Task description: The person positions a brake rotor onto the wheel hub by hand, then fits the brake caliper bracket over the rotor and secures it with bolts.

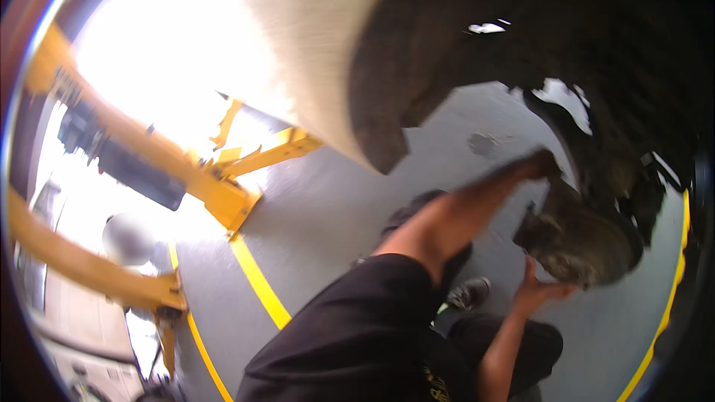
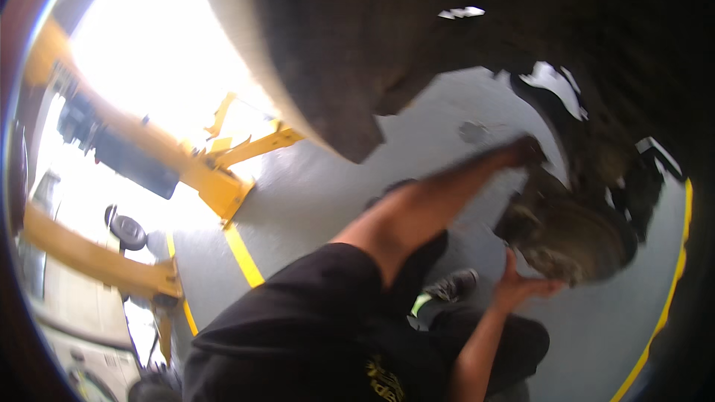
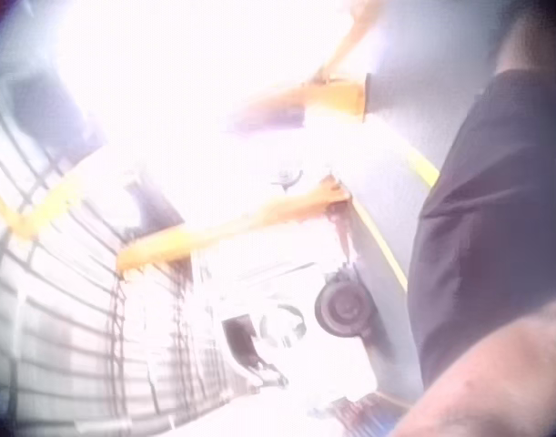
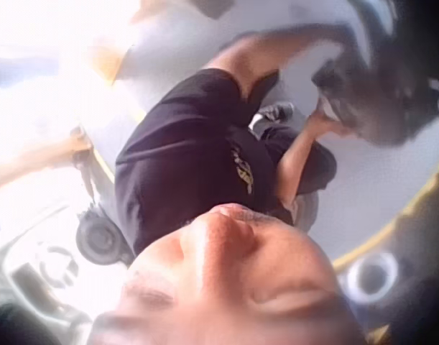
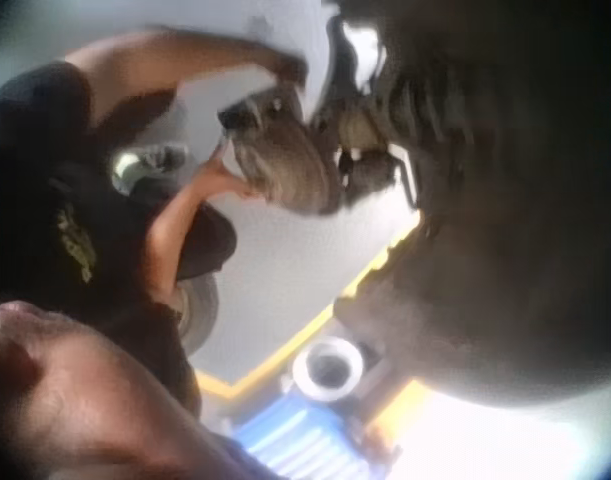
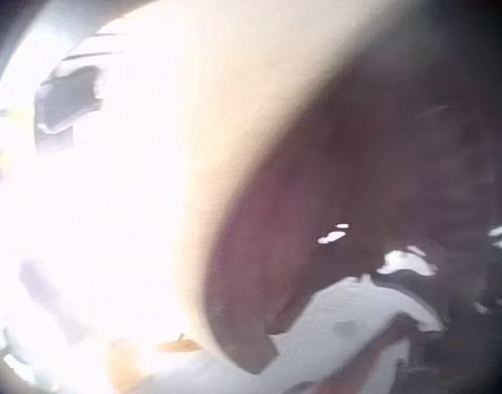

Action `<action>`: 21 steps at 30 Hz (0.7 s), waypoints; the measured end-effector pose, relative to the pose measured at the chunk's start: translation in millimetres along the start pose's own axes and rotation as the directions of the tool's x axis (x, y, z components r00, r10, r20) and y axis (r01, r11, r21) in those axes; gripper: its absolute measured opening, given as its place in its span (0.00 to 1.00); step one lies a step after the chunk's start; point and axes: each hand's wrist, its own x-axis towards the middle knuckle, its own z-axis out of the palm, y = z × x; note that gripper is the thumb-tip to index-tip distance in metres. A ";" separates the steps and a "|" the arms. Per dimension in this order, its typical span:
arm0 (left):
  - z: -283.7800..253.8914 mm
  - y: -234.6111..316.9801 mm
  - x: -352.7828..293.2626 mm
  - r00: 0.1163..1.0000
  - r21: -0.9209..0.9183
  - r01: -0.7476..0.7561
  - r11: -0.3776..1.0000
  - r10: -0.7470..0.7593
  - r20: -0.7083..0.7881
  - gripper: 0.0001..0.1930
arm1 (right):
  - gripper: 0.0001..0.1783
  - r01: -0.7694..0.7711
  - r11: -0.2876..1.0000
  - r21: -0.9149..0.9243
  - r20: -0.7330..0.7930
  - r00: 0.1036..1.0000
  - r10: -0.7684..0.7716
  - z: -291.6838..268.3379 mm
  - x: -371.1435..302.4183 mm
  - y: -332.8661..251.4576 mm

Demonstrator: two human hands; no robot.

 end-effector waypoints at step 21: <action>57.1 230.2 -128.0 0.685 0.315 -0.728 0.609 0.622 0.379 0.13 | 0.87 -0.533 0.834 0.139 0.208 0.839 0.502 -16.7 17.9 -27.4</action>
